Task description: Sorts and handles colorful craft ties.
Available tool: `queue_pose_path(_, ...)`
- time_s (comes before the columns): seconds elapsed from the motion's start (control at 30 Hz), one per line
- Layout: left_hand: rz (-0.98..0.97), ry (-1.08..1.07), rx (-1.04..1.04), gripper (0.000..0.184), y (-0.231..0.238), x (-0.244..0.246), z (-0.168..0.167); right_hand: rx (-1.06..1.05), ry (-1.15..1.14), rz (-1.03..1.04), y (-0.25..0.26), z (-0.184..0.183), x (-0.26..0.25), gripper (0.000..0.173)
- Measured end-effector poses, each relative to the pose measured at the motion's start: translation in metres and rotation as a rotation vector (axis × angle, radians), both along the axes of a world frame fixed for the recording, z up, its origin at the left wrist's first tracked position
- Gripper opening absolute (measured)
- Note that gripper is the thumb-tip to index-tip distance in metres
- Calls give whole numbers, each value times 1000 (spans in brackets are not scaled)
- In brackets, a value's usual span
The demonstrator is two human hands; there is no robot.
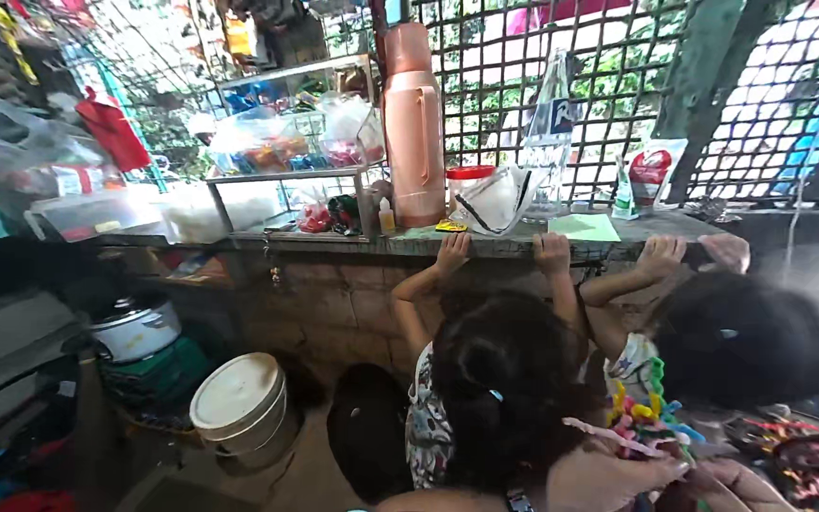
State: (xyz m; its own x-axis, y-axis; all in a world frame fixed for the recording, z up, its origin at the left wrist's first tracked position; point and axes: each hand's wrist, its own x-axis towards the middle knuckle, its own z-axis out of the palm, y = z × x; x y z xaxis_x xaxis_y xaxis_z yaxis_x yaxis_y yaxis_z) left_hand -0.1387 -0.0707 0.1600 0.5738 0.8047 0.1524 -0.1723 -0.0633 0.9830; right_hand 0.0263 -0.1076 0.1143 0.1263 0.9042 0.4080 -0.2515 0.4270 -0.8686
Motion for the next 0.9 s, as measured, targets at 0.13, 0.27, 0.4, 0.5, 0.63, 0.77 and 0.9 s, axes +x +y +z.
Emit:
queue_pose_path(0.13,138,273,209,27,-10,1,5,83,-228,-288,-3,4,-6,14)
queue_pose_path(0.27,13,421,433,34,-3,-14,5,235,-710,-713,-2,4,-18,17)
queue_pose_path(0.4,115,43,201,18,19,-11,-24,409,-1009,-844,7,-2,-23,22)
queue_pose_path(0.5,181,-122,469,23,35,-11,-31,464,-1143,-847,5,2,-17,23)
queue_pose_path(0.63,272,-33,640,23,43,-11,-29,417,-1190,-853,-2,9,-13,17)
queue_pose_path(0.77,352,61,671,20,46,-7,-31,376,-1139,-788,-5,10,-14,12)
queue_pose_path(0.9,253,-18,446,18,46,1,-26,458,-1157,-834,0,5,-14,14)
